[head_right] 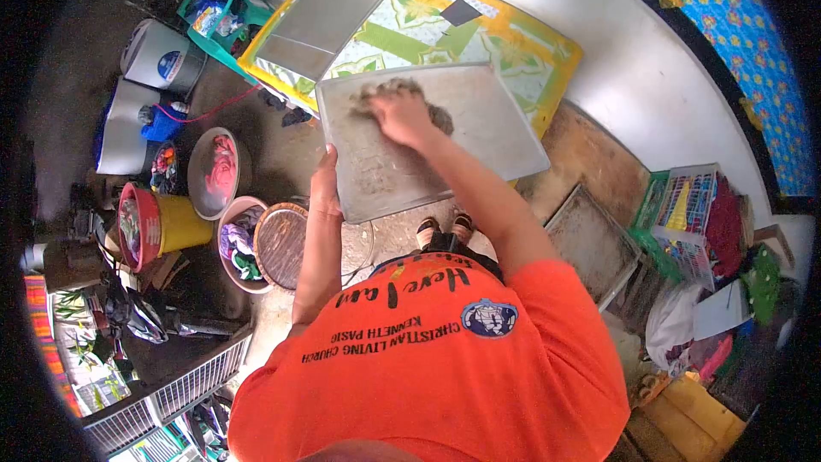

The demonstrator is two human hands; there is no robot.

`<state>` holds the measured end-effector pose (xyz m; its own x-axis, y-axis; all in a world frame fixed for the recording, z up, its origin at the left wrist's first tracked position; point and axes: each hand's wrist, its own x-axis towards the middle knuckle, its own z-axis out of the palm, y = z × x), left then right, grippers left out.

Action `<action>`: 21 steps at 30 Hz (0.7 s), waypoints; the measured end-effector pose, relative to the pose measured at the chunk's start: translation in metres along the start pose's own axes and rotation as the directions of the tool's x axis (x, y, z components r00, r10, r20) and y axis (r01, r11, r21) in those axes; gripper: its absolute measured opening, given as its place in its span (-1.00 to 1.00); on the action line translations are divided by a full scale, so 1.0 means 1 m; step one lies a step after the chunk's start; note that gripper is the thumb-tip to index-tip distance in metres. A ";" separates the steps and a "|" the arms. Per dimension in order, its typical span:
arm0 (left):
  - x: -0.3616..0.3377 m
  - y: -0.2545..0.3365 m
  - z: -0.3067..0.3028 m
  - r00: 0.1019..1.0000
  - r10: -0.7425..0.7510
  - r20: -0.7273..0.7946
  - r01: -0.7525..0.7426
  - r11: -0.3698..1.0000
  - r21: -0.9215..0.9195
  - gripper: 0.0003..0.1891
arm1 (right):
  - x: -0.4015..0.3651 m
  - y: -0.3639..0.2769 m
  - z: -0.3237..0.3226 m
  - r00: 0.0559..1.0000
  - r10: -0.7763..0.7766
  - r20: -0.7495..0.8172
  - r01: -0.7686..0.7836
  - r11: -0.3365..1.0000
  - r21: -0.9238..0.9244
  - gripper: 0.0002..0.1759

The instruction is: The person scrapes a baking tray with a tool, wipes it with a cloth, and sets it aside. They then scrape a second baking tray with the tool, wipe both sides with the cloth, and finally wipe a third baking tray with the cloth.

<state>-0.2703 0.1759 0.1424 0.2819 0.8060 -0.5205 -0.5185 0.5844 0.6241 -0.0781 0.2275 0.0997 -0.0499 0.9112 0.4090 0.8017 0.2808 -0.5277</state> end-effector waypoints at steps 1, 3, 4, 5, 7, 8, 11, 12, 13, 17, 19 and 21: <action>-0.012 0.007 0.016 0.999 0.013 -0.047 -0.010 0.998 0.057 -0.48 | 0.007 0.017 0.003 0.996 0.088 0.023 -0.087 0.994 -0.062 -0.68; -0.012 0.003 0.015 0.995 0.093 -0.048 -0.088 0.990 0.108 -0.47 | 0.015 0.061 0.004 0.962 0.272 0.026 -0.262 0.945 -0.195 -0.66; -0.010 0.003 0.013 0.990 0.131 -0.045 -0.124 0.983 0.134 -0.47 | 0.012 0.084 0.000 0.931 0.364 0.010 -0.349 0.900 -0.260 -0.64; -0.008 0.003 0.010 0.988 0.145 -0.055 -0.132 0.973 0.189 -0.47 | 0.006 0.095 -0.016 0.849 0.527 0.038 -0.482 0.803 -0.350 -0.61; -0.005 0.001 0.004 0.982 0.173 -0.079 -0.144 0.947 0.288 -0.46 | -0.030 0.128 -0.043 0.709 0.705 0.000 -0.624 0.627 -0.466 -0.56; -0.007 0.003 0.005 0.983 0.161 -0.086 -0.124 0.936 0.329 -0.46 | -0.058 0.149 -0.050 0.679 0.732 -0.051 -0.657 0.575 -0.487 -0.53; -0.015 0.018 0.018 0.967 0.235 -0.096 -0.160 0.859 0.486 -0.46 | -0.130 0.149 -0.087 0.526 0.846 -0.089 -0.752 0.414 -0.513 -0.52; -0.017 0.020 0.023 0.941 0.326 -0.085 -0.227 0.799 0.557 -0.47 | -0.154 0.157 -0.094 0.577 0.812 -0.092 -0.719 0.451 -0.529 -0.52; -0.017 0.019 0.026 0.908 0.413 -0.065 -0.286 0.727 0.625 -0.47 | -0.167 0.160 -0.104 0.587 0.793 -0.165 -0.753 0.459 -0.472 -0.53; -0.001 0.027 0.004 0.947 0.320 -0.017 -0.233 0.723 0.651 -0.48 | -0.199 0.161 -0.150 0.645 0.630 -0.432 -0.761 0.581 -0.289 -0.54; -0.012 0.026 0.012 0.972 0.228 0.059 -0.231 0.867 0.441 -0.49 | -0.191 0.152 -0.185 0.657 0.592 -0.468 -0.732 0.650 -0.205 -0.55; -0.032 0.019 0.035 0.961 0.192 0.200 -0.255 0.896 0.363 -0.50 | -0.183 0.142 -0.213 0.653 0.646 -0.395 -0.731 0.675 -0.103 -0.55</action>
<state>-0.2604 0.1645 0.1914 0.3326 0.9054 -0.2639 -0.2435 0.3528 0.9035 0.1717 0.0362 0.1090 0.7210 0.6569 0.2203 0.6389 -0.5073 -0.5783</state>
